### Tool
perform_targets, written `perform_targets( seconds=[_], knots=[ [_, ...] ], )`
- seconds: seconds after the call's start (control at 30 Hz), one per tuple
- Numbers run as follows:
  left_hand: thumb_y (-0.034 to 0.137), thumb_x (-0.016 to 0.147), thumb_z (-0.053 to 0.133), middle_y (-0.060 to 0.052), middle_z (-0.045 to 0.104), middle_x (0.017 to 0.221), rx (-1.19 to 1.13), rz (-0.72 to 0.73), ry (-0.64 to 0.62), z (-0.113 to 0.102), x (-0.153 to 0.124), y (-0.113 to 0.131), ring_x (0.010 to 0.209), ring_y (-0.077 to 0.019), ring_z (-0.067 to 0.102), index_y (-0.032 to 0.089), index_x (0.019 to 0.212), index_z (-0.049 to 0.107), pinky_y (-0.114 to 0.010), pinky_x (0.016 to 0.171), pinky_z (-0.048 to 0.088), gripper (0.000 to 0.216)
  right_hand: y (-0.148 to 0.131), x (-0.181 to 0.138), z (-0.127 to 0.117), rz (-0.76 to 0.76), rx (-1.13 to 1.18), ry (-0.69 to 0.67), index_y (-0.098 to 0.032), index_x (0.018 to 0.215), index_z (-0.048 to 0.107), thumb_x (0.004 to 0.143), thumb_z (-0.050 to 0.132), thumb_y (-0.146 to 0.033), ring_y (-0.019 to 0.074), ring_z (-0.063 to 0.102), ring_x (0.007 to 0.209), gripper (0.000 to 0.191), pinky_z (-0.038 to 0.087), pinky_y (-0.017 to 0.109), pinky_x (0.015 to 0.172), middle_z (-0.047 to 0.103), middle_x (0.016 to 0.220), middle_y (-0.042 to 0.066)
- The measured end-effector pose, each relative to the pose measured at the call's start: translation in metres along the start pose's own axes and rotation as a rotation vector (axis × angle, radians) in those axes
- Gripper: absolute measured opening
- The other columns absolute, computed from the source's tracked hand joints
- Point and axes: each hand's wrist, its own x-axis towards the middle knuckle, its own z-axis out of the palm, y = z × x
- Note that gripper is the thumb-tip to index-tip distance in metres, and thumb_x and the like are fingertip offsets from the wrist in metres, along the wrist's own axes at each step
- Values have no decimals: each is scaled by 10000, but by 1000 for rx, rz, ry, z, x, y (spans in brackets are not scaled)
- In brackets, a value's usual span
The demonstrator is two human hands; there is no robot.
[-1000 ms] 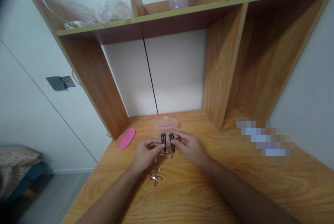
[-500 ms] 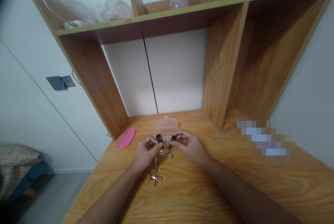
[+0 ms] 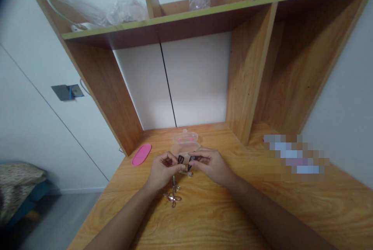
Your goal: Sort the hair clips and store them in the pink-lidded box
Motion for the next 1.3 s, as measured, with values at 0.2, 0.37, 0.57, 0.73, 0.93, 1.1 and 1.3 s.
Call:
perform_targets(
  seconds=[0.2,0.37,0.57,0.73,0.93,1.1,1.3],
  knots=[
    [270,625,878,-24,719,749,-73,-40,8,0,2,0,654,-126,633,142,1030,698,-241,661,500,461,-6,1,-2,-93,-134,-13,-248,966,794,846,721,-361,208,712,828,180,582,343,775,770,909,67],
    [351,746,791,-80,755,817,46,-15,-1,-3,3,-6,724,-168,659,125,831,766,-267,693,507,242,-10,1,-5,-142,-198,-25,-262,968,789,838,732,-325,187,712,756,155,578,308,719,776,869,45],
    [289,708,822,-104,769,877,99,71,-33,-2,1,0,842,-213,696,157,772,786,-330,824,535,151,-18,0,-2,-212,-204,-9,-236,925,776,842,698,-247,160,696,678,114,567,276,654,768,822,48],
    [310,723,807,-107,786,881,203,-17,-138,1,-2,2,800,-231,714,176,856,808,-358,800,562,188,-13,-1,-2,-234,-237,-24,-227,931,754,831,708,-256,175,677,703,114,555,298,669,738,814,60],
    [373,706,817,-109,789,911,133,-108,-196,4,-6,4,775,-236,735,173,887,807,-346,755,590,270,-5,-2,-1,-249,-304,-34,-229,1002,738,821,745,-301,161,615,647,195,508,278,622,659,724,29],
    [363,693,832,-118,787,916,33,-165,-213,4,-5,2,746,-214,732,154,891,806,-324,748,589,290,-4,-1,-2,-162,-386,45,-223,1065,718,790,768,-320,136,504,568,296,439,258,550,557,678,-12],
    [370,673,848,-75,755,695,-51,-167,-154,5,-2,0,553,-132,641,114,830,783,-247,587,521,307,-6,3,-1,-114,-157,-1,-217,894,750,931,604,-352,203,654,848,202,522,320,783,712,885,69]
  ],
)
